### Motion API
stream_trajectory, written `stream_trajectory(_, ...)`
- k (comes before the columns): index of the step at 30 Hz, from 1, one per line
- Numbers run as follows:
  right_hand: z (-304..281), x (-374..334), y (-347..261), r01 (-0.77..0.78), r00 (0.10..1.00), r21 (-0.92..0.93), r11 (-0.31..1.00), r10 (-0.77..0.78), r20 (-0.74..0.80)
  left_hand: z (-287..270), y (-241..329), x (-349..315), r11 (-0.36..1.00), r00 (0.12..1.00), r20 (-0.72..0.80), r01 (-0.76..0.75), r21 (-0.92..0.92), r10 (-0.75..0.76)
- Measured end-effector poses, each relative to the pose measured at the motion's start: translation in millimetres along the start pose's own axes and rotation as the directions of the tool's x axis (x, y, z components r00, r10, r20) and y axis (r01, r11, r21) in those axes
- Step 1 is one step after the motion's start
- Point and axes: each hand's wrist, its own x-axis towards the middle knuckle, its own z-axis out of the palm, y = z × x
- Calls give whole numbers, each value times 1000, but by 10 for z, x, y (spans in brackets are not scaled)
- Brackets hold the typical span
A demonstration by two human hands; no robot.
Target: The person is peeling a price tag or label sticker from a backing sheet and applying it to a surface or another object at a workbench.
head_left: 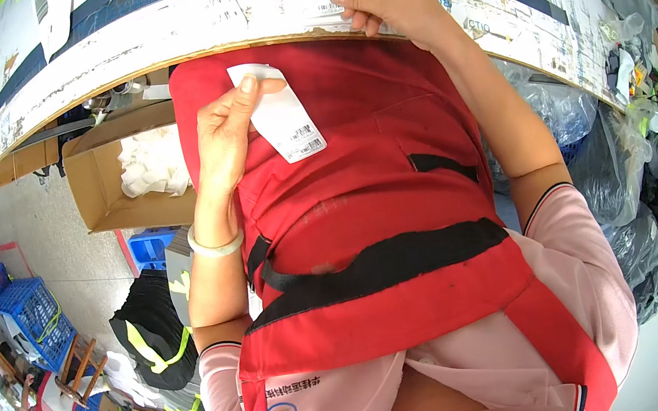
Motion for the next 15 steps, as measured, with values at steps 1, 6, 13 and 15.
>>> stream_trajectory(1,-5,22,9,4,1000,-19,1000,-4,0,6,9,0,1000,1000,-3,-16,20,17)
stream_trajectory(6,37,47,-33,1,1000,-19,1000,-1,-1,1,8,9,1000,1000,-6,14,4,-14)
stream_trajectory(13,70,68,-5,-11,1000,-2,1000,11,-7,-2,1,23,999,1000,-3,10,31,-10)
stream_trajectory(15,71,83,25,-16,1000,-3,1000,16,-8,4,-5,28,1000,1000,0,8,19,-8)
